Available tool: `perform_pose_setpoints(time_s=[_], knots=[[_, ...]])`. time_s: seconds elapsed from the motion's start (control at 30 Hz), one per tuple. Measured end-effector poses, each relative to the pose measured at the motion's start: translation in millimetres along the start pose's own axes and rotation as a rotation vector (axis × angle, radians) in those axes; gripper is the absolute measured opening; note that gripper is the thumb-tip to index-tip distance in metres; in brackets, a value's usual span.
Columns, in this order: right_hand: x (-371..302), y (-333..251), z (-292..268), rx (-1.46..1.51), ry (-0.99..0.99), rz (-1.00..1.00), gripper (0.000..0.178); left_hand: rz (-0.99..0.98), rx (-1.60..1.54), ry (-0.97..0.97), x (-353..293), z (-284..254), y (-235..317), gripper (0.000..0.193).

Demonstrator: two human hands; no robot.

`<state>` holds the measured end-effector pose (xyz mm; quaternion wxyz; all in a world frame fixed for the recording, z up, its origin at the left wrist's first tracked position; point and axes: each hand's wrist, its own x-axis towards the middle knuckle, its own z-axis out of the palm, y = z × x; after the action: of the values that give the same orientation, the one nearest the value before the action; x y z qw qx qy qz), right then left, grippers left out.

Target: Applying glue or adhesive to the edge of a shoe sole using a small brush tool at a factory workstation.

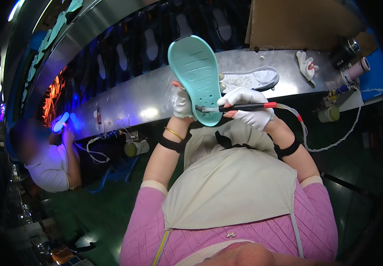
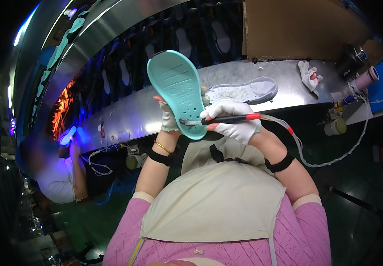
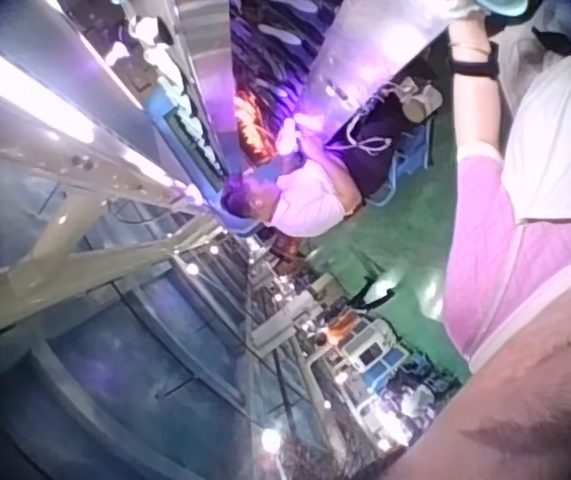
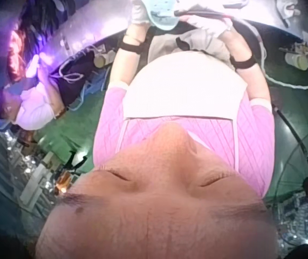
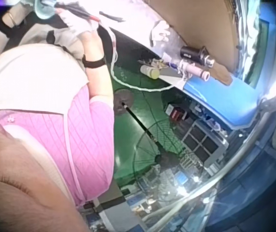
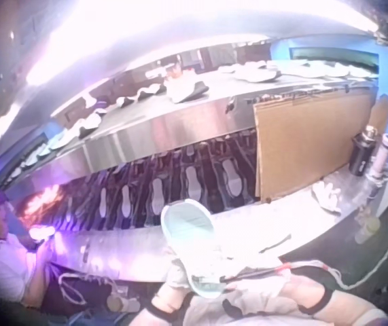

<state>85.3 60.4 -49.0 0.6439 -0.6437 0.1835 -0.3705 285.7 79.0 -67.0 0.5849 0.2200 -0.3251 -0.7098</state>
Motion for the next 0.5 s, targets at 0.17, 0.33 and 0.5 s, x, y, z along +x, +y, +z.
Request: perform_pose_setpoints(time_s=[0.17, 0.33, 0.5], knots=[[9, -9, -13, -0.155, -0.386, 0.102, 0.017, -0.162, 0.14, -0.148, 5, -12, 9, 0.097], [8, -10, -18, -0.076, -0.362, 0.01, 0.014, -0.28, 0.152, -0.175, 9, -16, 16, 0.093], [8, -1, -9, -0.308, -0.279, -0.091, 0.015, -0.38, 0.263, -0.002, 10, -24, 14, 0.071]])
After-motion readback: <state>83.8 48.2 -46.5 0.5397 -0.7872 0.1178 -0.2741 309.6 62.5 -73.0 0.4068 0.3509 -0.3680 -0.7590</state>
